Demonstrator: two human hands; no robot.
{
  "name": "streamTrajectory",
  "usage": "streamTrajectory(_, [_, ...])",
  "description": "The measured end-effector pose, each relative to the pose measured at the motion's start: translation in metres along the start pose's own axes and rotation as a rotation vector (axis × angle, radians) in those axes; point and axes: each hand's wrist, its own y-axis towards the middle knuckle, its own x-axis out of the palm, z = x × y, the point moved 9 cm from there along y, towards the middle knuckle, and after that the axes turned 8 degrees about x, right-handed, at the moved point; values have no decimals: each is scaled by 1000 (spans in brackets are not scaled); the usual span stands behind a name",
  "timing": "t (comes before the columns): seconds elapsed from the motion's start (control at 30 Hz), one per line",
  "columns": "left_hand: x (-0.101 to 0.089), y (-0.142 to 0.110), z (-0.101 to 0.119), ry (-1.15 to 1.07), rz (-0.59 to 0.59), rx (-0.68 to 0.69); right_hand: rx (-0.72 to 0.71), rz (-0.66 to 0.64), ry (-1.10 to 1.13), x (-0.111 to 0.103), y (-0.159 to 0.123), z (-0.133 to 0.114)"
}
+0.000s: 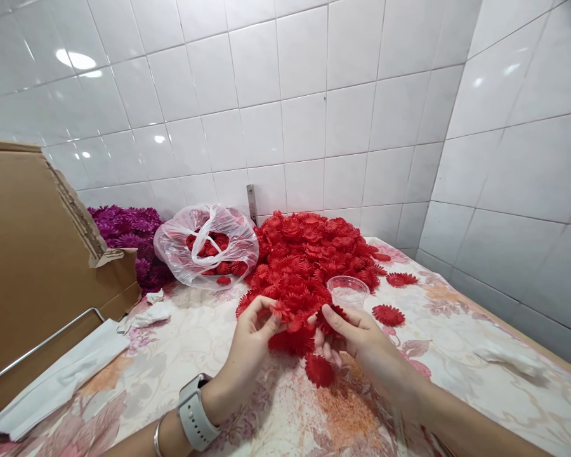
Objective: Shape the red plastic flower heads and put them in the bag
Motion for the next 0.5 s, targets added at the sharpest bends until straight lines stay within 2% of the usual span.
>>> streamTrajectory(0.13, [-16, 3, 20, 318, 103, 202, 61, 26, -13, -1, -2, 5])
streamTrajectory(0.23, [-12, 0, 33, 510, 74, 318, 86, 32, -57, 0, -3, 8])
streamTrajectory(0.4, [-1, -5, 36, 513, -31, 343, 38, -10, -185, 7, -2, 5])
streamTrajectory(0.5, [8, -7, 31, 478, -127, 279, 48, -36, -210, 11, -3, 7])
